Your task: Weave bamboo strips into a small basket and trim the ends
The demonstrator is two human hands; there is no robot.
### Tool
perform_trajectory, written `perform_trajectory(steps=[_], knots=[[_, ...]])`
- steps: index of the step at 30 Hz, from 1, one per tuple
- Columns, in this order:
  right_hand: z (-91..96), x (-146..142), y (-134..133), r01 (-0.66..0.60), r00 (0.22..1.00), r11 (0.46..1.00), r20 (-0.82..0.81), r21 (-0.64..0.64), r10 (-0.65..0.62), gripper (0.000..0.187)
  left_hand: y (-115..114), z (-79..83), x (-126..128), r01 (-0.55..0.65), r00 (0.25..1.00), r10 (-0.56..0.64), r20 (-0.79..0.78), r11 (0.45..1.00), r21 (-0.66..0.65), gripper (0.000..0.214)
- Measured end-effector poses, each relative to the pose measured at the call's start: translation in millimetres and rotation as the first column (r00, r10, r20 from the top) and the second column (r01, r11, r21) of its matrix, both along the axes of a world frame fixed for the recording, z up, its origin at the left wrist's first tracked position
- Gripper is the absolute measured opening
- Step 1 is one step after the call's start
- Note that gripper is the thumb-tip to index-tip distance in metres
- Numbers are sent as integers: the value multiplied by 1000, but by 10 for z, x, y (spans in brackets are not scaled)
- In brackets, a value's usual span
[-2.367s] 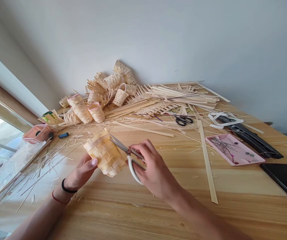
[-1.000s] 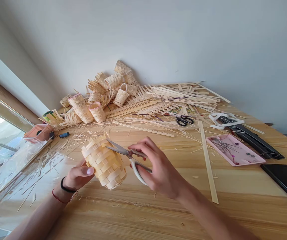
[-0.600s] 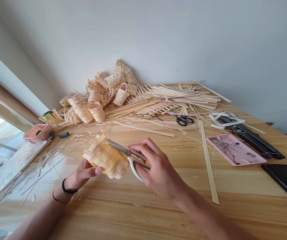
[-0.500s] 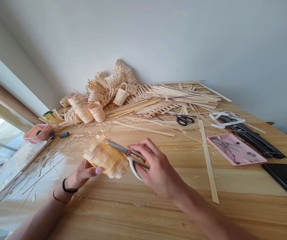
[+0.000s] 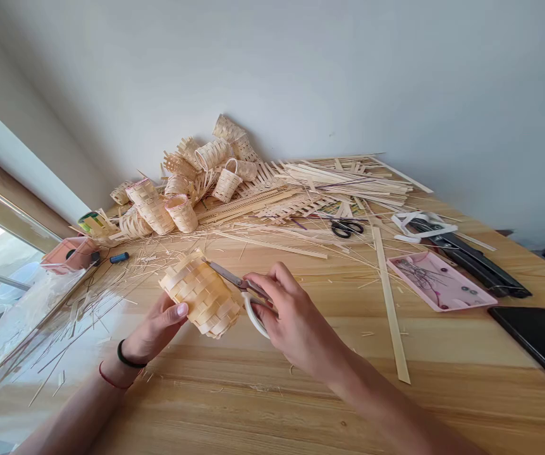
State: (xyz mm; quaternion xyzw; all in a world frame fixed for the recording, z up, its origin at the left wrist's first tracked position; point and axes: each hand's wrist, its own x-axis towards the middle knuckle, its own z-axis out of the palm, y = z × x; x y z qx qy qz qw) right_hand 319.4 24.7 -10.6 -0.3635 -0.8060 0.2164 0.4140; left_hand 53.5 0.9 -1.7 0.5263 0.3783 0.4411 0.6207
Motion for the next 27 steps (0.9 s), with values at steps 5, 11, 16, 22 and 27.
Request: perform_trajectory(steps=[5, 11, 16, 22, 27], knots=[[22, 17, -5, -8, 999, 1000, 38, 2, 8, 34, -4, 25, 17, 2, 1000, -2, 27, 1000, -2, 68], [38, 24, -1, 0, 997, 1000, 75, 31, -3, 36, 4, 16, 9, -1, 999, 2, 54, 1000, -17, 68], [61, 19, -19, 11, 994, 999, 110, 40, -15, 36, 6, -9, -2, -3, 998, 5, 65, 1000, -31, 64], [86, 11, -30, 20, 990, 999, 138, 35, -25, 34, 0, -33, -23, -3, 998, 6, 64, 998, -56, 59], [89, 0, -41, 10, 993, 998, 113, 68, -18, 34, 11, -52, -49, -1, 990, 21, 140, 990, -143, 62]])
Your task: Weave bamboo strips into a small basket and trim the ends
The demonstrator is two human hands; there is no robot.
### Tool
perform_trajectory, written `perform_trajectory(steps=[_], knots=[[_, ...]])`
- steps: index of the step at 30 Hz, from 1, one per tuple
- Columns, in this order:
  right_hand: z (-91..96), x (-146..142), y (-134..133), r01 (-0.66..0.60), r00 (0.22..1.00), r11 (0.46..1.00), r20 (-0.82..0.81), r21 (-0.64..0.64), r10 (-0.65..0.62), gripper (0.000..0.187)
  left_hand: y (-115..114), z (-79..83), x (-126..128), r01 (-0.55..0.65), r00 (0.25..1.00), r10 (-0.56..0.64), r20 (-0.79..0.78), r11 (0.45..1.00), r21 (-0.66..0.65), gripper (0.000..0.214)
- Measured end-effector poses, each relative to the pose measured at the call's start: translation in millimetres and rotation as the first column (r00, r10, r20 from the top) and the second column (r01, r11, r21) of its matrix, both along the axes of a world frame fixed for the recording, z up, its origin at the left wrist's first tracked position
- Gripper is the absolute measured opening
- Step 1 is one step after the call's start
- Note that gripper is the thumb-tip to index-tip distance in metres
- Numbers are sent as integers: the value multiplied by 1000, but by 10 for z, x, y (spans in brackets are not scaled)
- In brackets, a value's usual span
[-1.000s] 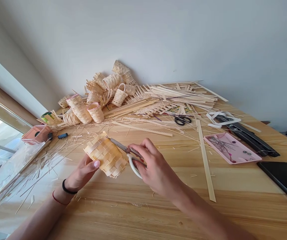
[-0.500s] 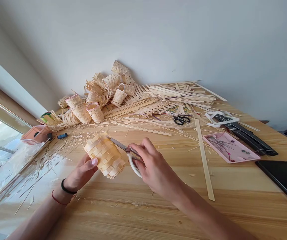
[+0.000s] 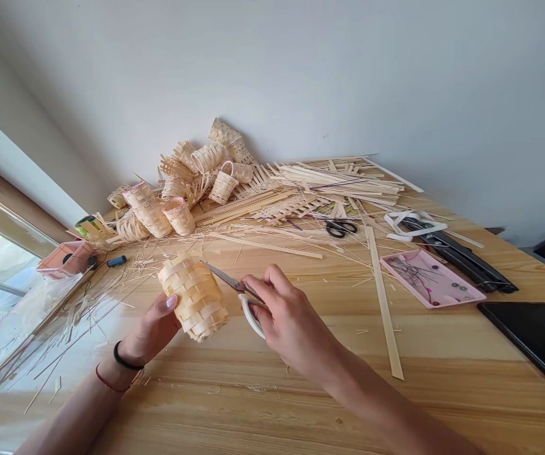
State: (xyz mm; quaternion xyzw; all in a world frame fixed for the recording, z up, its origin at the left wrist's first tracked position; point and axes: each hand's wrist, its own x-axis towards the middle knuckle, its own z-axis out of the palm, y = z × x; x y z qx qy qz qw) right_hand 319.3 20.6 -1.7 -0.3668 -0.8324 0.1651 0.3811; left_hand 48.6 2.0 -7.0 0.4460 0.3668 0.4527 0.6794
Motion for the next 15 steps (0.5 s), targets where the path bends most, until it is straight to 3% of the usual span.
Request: perform_trajectory(steps=[8, 15], knots=[[-66, -3, 76, 93, 977, 994, -198, 59, -80, 28, 7, 4, -16, -103, 995, 103, 2, 995, -18, 73], [-44, -21, 35, 37, 980, 999, -196, -4, -37, 22, 23, 63, 24, -93, 994, 96, -54, 994, 61, 74]])
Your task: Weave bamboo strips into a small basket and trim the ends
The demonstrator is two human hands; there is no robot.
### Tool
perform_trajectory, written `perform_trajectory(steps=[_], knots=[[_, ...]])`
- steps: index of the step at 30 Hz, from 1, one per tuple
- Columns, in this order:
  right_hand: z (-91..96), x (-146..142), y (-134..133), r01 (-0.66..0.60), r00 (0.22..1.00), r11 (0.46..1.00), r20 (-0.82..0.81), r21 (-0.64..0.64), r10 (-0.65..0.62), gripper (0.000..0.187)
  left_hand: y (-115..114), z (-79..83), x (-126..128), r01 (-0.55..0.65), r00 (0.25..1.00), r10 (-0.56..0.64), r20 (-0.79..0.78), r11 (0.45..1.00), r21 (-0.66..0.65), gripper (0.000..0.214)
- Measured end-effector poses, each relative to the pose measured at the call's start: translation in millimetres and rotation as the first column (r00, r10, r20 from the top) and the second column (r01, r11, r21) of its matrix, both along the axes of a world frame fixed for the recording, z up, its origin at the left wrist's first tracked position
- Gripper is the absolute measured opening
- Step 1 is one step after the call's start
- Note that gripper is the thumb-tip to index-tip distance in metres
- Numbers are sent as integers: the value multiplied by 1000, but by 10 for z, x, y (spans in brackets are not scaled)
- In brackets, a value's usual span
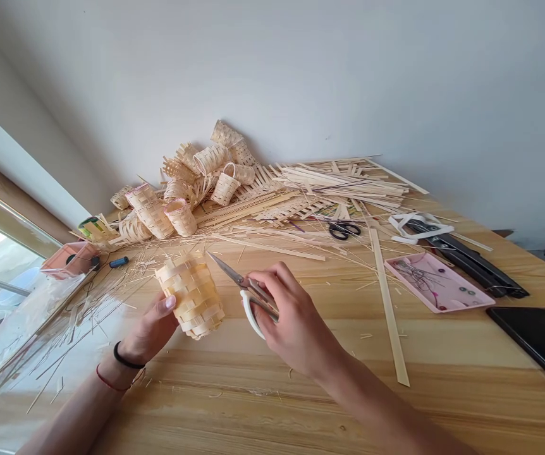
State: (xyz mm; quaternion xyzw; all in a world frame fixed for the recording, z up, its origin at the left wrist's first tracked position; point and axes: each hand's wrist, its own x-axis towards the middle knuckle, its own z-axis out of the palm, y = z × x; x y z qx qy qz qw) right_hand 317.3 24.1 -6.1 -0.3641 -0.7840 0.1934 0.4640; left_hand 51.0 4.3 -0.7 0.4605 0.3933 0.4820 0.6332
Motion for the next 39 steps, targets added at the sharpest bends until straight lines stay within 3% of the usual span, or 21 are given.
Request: perform_trajectory(steps=[10, 14, 18, 27, 35, 39], knots=[[92, 2, -57, -92, 996, 992, 3, -82, 92, 21, 14, -22, 7, -55, 998, 55, 15, 998, 11, 74], [81, -18, -89, -193, 979, 974, 36, -115, 199, 28, 12, -29, 16, -1, 999, -1, 35, 999, 38, 75], [36, -33, -76, -205, 976, 969, 40, -139, 213, 29, 2, -1, 22, 45, 996, -43, 80, 999, -30, 60], [29, -8, -61, -155, 985, 985, 71, -75, 160, 34, -9, 104, 79, -125, 992, 125, -37, 992, -12, 66], [-47, -56, -123, -171, 983, 983, 58, -69, 175, 40, 7, 30, 93, 23, 997, -17, -72, 996, 90, 52], [-99, -81, -151, -183, 981, 980, 48, -72, 187, 41, -2, 28, 97, 27, 999, -26, -31, 998, 50, 54]])
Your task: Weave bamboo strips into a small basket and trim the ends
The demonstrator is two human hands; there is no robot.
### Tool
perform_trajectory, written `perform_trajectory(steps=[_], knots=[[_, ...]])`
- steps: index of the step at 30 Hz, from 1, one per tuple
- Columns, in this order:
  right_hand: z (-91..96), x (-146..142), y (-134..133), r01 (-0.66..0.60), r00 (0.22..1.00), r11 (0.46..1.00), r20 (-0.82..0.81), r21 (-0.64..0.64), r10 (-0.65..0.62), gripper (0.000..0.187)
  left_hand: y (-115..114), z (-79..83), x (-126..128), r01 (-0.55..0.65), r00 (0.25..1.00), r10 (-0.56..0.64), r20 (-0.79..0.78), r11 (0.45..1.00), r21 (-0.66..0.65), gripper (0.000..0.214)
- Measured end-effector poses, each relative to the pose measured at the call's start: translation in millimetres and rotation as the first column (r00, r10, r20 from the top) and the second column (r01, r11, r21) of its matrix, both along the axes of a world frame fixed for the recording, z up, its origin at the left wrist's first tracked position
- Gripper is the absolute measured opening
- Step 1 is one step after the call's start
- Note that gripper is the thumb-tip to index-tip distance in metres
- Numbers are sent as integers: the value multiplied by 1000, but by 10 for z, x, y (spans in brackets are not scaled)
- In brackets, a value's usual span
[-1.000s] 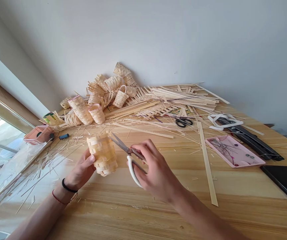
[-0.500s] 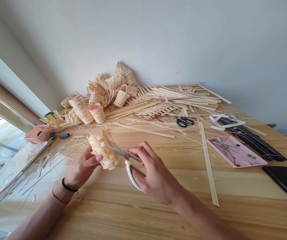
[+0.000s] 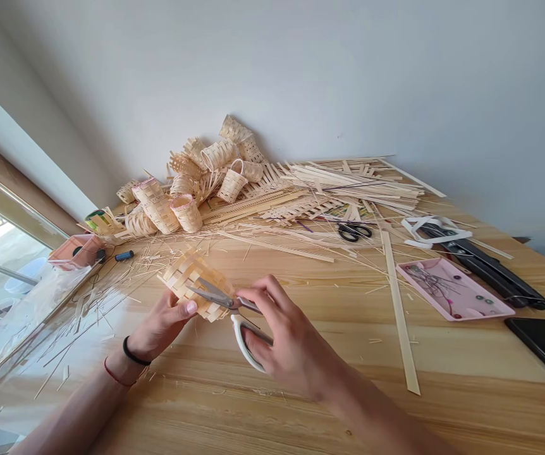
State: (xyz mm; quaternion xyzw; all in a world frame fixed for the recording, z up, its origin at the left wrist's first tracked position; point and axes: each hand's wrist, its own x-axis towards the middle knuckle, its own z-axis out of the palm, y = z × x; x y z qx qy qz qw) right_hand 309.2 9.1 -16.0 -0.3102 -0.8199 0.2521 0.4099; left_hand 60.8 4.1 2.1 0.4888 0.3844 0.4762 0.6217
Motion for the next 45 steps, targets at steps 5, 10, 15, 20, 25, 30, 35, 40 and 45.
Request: perform_trajectory(steps=[5, 10, 15, 20, 25, 30, 35, 40, 45], knots=[[-19, -4, 13, 14, 1000, 1000, -2, 8, -14, 43, -8, 16, 7, -39, 998, 41, 44, 997, -59, 49], [-11, 8, 31, 32, 999, 999, 10, 38, -32, 44, -2, 19, 33, -52, 999, 52, -5, 998, -27, 54], [5, 8, 30, 31, 1000, 999, -2, 35, -31, 43, 10, -35, 19, -90, 996, 91, 22, 995, -46, 66], [77, 12, 12, 47, 999, 999, 24, 17, -48, 39, 14, -60, 14, -101, 995, 101, 13, 994, -46, 63], [115, 44, 10, 47, 998, 999, 40, -21, -46, 41, 7, -50, 37, -107, 994, 106, -31, 993, -47, 58], [106, 35, 12, 41, 999, 996, 27, -74, -39, 40, 6, -51, 38, -98, 995, 96, -34, 994, -48, 59], [64, 5, 31, 61, 998, 995, 6, -78, -61, 39, 12, -44, 28, -69, 997, 67, -29, 996, -49, 59], [65, 27, 62, 64, 998, 995, -3, -70, -64, 34, 5, 1, 33, -12, 1000, 12, 4, 999, -38, 55], [102, 39, 64, 83, 996, 996, -37, -39, -84, 28, -1, 26, 22, -56, 998, 56, -33, 998, -17, 53]])
